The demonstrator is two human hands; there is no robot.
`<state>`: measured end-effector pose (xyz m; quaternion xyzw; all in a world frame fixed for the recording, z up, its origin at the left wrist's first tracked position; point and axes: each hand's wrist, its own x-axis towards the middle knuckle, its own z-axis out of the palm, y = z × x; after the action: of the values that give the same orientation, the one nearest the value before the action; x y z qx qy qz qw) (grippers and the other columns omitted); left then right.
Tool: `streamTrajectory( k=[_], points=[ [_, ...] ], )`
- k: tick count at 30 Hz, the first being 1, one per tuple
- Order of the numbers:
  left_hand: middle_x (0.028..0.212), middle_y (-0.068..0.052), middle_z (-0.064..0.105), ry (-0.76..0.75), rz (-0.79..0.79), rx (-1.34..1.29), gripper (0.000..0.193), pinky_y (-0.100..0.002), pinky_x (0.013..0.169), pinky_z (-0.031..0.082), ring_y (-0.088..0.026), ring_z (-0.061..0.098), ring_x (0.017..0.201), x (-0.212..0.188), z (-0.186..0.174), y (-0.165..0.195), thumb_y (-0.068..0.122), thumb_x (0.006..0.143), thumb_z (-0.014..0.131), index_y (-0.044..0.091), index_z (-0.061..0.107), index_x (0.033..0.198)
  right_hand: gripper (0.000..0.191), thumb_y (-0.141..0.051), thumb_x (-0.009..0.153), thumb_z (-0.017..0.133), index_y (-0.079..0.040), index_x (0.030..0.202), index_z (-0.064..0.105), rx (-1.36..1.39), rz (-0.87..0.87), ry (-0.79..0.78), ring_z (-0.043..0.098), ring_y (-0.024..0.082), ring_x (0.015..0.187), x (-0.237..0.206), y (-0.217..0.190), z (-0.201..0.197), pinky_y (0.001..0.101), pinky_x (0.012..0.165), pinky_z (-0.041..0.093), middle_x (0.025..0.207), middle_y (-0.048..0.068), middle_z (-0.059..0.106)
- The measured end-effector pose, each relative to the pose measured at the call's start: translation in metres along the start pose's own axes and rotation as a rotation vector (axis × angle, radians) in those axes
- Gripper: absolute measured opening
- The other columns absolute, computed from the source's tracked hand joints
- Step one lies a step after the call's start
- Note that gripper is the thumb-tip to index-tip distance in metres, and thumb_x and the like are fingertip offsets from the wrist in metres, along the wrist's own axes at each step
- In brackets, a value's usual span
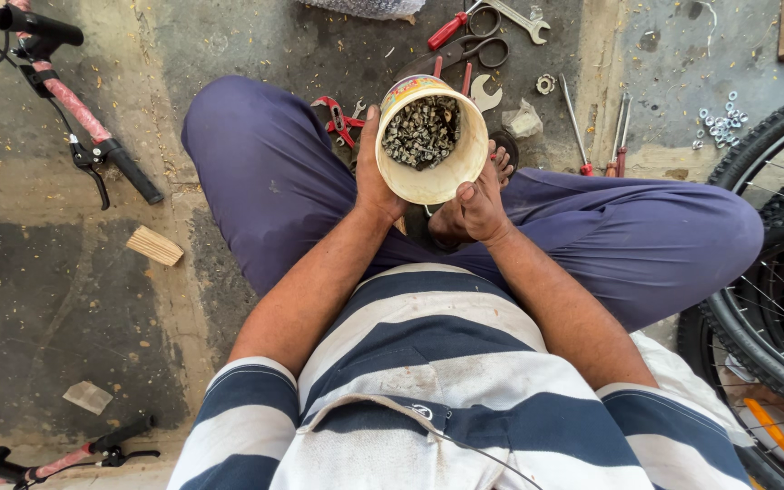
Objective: The person sits on the workshop floor and sorts small metal fasteners by hand from a plastic bucket, picking out bolts and placing them back. The person then fits a pedal onto the crank arm of a bicycle frame and tightens it by hand.
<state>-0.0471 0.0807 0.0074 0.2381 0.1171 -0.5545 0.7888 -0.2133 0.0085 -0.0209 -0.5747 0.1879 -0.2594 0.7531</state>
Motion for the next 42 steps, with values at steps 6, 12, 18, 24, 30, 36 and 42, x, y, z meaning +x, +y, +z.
streamTrajectory(
  k=[6, 12, 18, 24, 30, 36, 42],
  points=[
    [0.127, -0.016, 0.068, -0.018, -0.012, -0.019, 0.058, -0.046, 0.105, 0.055, -0.028, 0.068, 0.115, 0.001, 0.000, 0.001, 0.052, 0.107, 0.046, 0.003, 0.059, 0.136, 0.107, -0.071, 0.092, 0.068, 0.007, 0.157, 0.030, -0.004, -0.007, -0.001, 0.053, 0.021, 0.138, 0.000, -0.002, 0.000, 0.0341, 0.117, 0.045, 0.152, 0.015, 0.050],
    [0.128, -0.016, 0.068, -0.051, -0.005, -0.025, 0.058, -0.045, 0.106, 0.054, -0.028, 0.067, 0.117, 0.002, 0.000, 0.000, 0.051, 0.108, 0.045, 0.003, 0.059, 0.137, 0.107, -0.070, 0.092, 0.069, 0.007, 0.157, 0.031, 0.026, -0.026, -0.005, 0.053, 0.021, 0.139, 0.002, -0.003, 0.001, 0.0346, 0.118, 0.044, 0.152, 0.015, 0.050],
    [0.130, -0.015, 0.067, -0.040, 0.010, -0.026, 0.057, -0.044, 0.106, 0.055, -0.027, 0.067, 0.117, -0.002, 0.002, 0.002, 0.050, 0.109, 0.044, 0.004, 0.059, 0.138, 0.105, -0.076, 0.092, 0.061, 0.007, 0.154, 0.038, -0.154, 0.015, 0.044, 0.060, 0.021, 0.133, -0.002, -0.010, 0.005, 0.0344, 0.115, 0.049, 0.145, 0.015, 0.058],
    [0.128, -0.016, 0.068, -0.113, 0.039, -0.003, 0.057, -0.045, 0.106, 0.053, -0.029, 0.066, 0.116, -0.005, -0.006, 0.001, 0.050, 0.114, 0.044, 0.000, 0.060, 0.137, 0.104, -0.072, 0.097, 0.059, 0.006, 0.158, 0.029, -0.192, -0.152, 0.087, 0.046, 0.023, 0.144, -0.011, -0.007, 0.018, 0.0352, 0.123, 0.039, 0.157, 0.015, 0.041],
    [0.131, -0.013, 0.069, -0.155, -0.031, -0.068, 0.057, -0.041, 0.108, 0.052, -0.026, 0.066, 0.119, -0.003, -0.009, 0.001, 0.050, 0.106, 0.043, 0.005, 0.062, 0.136, 0.103, -0.062, 0.099, 0.067, 0.003, 0.162, 0.020, -0.112, -0.269, -0.021, 0.043, 0.023, 0.145, -0.013, 0.000, 0.014, 0.0350, 0.123, 0.036, 0.159, 0.013, 0.040],
    [0.128, -0.013, 0.069, -0.024, 0.031, 0.021, 0.054, -0.042, 0.105, 0.053, -0.026, 0.068, 0.117, 0.008, -0.008, -0.005, 0.047, 0.107, 0.046, 0.005, 0.061, 0.135, 0.096, -0.066, 0.101, 0.061, 0.004, 0.160, 0.031, -0.105, -0.024, 0.127, 0.050, 0.021, 0.143, -0.005, 0.022, 0.000, 0.0350, 0.122, 0.040, 0.157, 0.012, 0.049],
    [0.126, -0.014, 0.069, -0.033, 0.045, 0.034, 0.054, -0.043, 0.104, 0.055, -0.027, 0.068, 0.114, 0.005, -0.010, -0.002, 0.047, 0.109, 0.047, 0.002, 0.061, 0.135, 0.103, -0.068, 0.094, 0.067, 0.006, 0.157, 0.030, 0.021, -0.062, 0.075, 0.052, 0.022, 0.141, -0.018, 0.033, -0.001, 0.0364, 0.119, 0.043, 0.154, 0.013, 0.049]
  ],
)
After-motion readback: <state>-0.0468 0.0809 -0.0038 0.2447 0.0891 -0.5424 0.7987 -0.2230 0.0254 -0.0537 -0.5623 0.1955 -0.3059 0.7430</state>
